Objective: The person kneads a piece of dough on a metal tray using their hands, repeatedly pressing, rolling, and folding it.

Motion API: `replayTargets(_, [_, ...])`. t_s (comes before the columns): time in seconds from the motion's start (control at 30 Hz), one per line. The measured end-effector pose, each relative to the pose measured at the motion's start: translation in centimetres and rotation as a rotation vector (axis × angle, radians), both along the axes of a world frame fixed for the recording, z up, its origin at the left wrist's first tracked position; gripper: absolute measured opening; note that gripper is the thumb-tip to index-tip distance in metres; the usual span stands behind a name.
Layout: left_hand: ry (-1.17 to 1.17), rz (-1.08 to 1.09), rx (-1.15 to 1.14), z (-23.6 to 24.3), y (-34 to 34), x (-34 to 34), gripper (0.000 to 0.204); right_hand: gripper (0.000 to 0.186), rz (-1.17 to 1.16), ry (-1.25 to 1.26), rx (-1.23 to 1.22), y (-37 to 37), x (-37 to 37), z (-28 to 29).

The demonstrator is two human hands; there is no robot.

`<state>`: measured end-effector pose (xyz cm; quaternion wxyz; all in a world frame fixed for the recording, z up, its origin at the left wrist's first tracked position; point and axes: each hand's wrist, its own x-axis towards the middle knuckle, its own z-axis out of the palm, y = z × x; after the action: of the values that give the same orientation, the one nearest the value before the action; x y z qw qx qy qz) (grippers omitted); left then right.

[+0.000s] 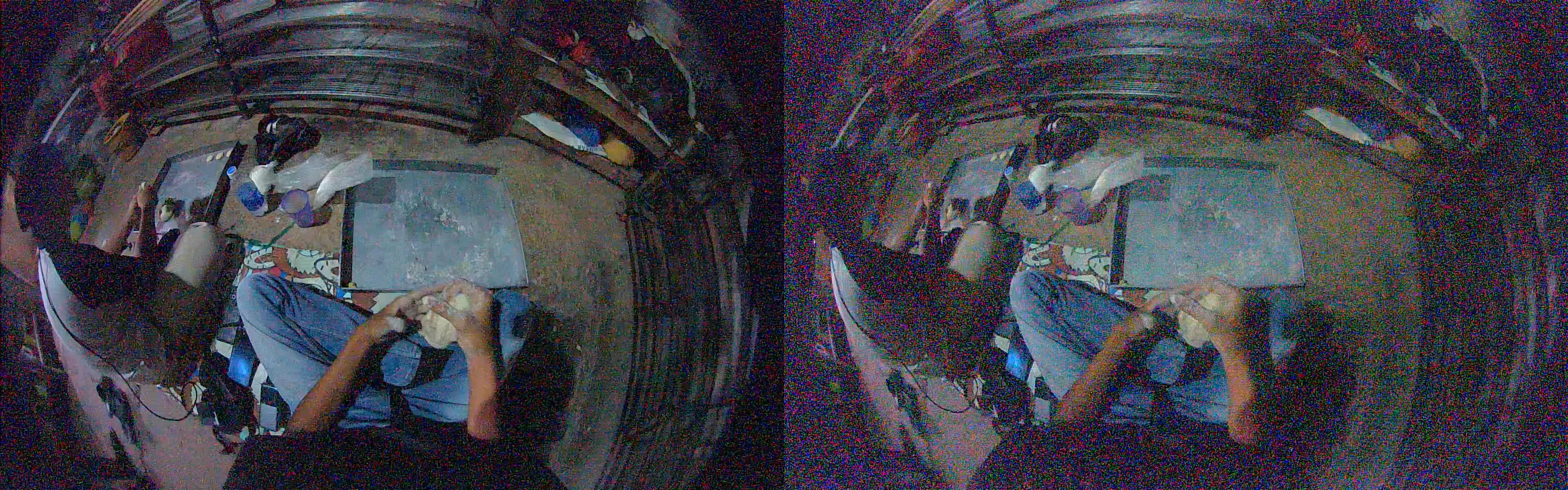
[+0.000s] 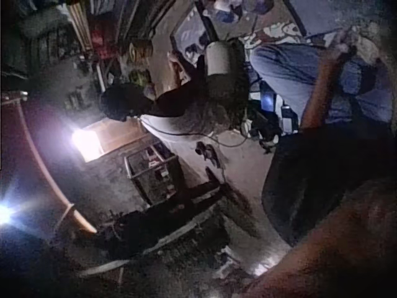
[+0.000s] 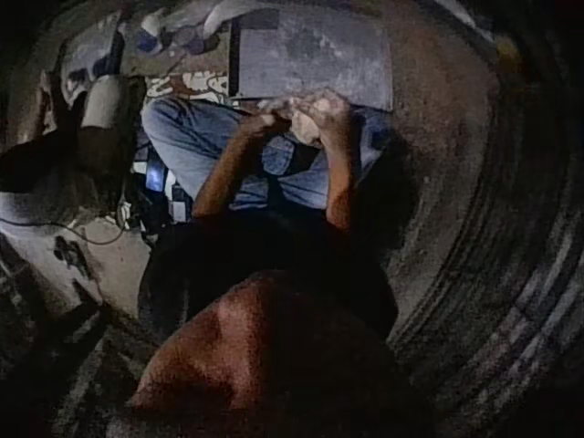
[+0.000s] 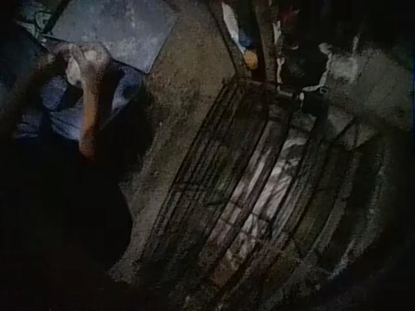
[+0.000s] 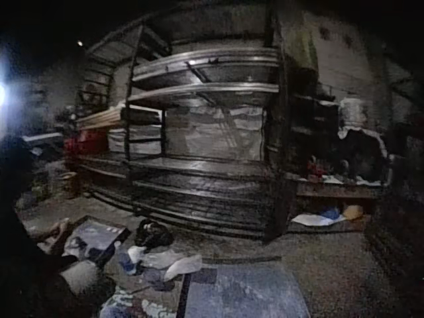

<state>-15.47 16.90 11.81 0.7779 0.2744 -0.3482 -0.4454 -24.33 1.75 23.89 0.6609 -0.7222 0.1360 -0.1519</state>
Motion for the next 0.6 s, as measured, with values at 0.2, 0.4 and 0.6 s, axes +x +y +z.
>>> replayTargets(0.2, [-0.061,-0.353,0.285,-0.8,-2.3,-1.8,0.057,0.041,0.115,-0.073,0.089,1.0,1.0,0.9])
replayTargets(0.4, [-0.552,0.061,0.65,3.6,-1.3,-2.2,0.073,0.052,0.2,-0.136,0.15,-1.3,0.5,-0.2])
replayTargets(0.6, [-0.052,-0.089,0.52,-0.1,-0.6,-2.4,0.077,0.058,0.081,-0.093,0.154,-4.4,2.0,-6.2])
